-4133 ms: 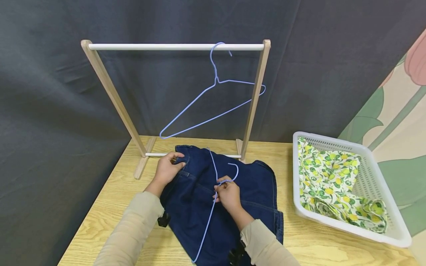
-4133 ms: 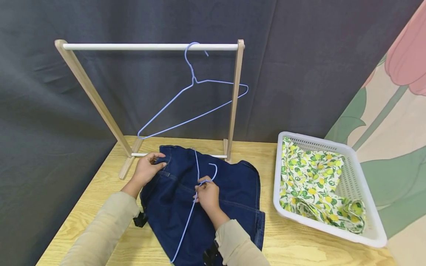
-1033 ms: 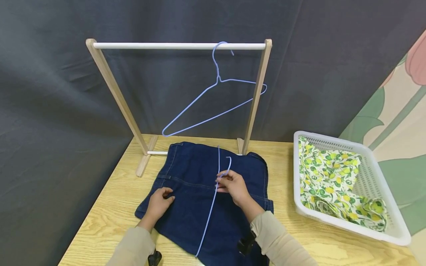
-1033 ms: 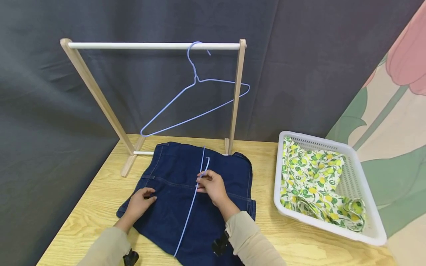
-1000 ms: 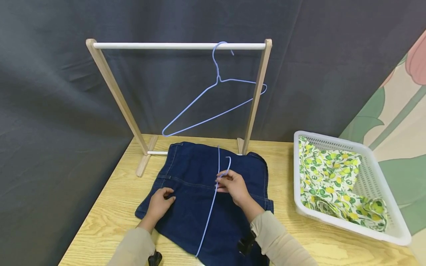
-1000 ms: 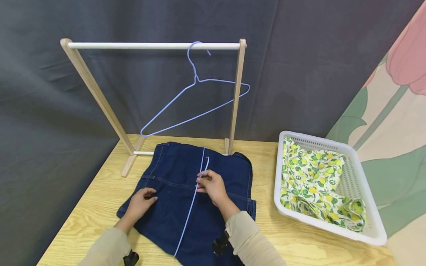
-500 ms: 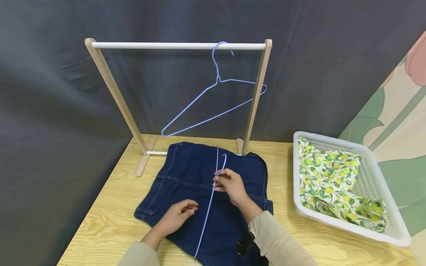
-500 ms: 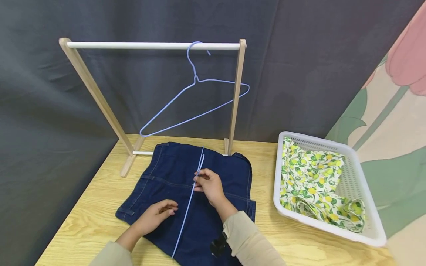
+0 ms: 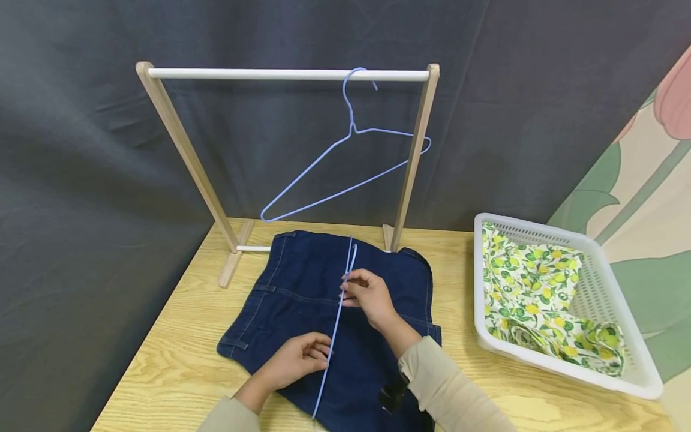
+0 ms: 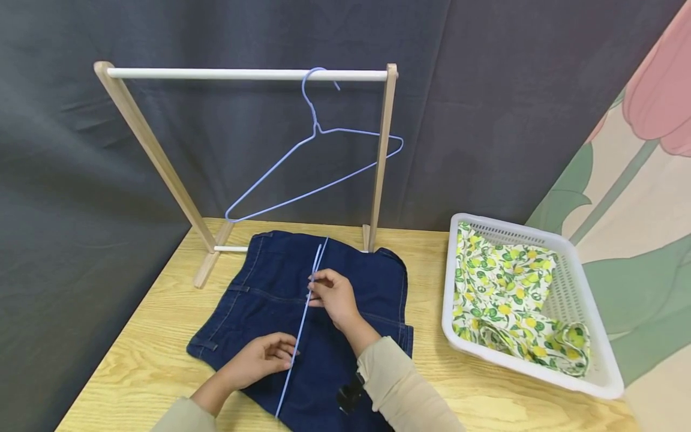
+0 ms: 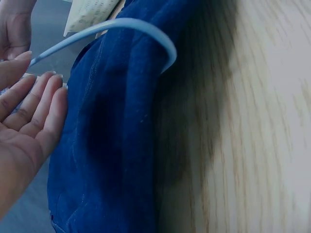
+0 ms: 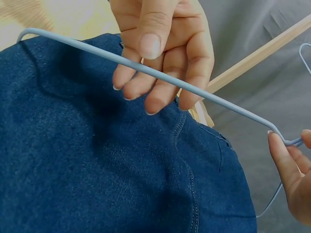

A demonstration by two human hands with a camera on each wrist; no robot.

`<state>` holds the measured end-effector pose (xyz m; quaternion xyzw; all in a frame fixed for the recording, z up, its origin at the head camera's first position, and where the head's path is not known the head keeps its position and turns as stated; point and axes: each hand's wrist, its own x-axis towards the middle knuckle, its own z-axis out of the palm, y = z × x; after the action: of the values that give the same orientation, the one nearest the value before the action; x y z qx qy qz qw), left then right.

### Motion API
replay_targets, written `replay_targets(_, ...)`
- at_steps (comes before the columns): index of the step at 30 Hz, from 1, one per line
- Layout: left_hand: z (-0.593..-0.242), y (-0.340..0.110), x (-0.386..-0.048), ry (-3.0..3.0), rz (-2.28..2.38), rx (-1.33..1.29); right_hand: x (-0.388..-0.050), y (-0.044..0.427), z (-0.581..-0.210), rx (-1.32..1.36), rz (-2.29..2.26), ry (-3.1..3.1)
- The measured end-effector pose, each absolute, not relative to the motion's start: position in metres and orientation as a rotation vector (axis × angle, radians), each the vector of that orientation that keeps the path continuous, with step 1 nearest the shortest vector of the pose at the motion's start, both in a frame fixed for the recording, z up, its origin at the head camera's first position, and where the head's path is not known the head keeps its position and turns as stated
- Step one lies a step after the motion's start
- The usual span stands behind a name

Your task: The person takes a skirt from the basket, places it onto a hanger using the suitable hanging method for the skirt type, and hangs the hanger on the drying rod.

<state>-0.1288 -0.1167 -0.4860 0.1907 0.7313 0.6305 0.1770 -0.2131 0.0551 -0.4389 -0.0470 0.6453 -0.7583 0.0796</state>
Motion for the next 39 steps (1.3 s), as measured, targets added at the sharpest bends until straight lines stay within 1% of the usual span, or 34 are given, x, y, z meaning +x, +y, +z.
replay_targets(8,-0.486,-0.111,-0.129,1.975,1.884,0.547,-0.214,0.053,-0.434,-0.113,-2.28,1.929)
replay_targets(13,-0.484,-0.109,-0.128,1.856,1.949,0.513,-0.214,0.053,-0.431,-0.154,-2.258,1.929)
replay_targets(21,-0.478,-0.109,-0.125,1.861,1.983,0.45,-0.217,0.051,-0.427,-0.223,-2.249,1.942)
replay_targets(29,-0.471,-0.118,-0.123,1.857,2.014,0.458,-0.219,0.052,-0.427,-0.331,-2.2,2.049)
replay_targets(39,-0.464,-0.131,-0.12,1.935,1.983,0.483,-0.227,0.066,-0.429,-0.313,-2.175,2.161)
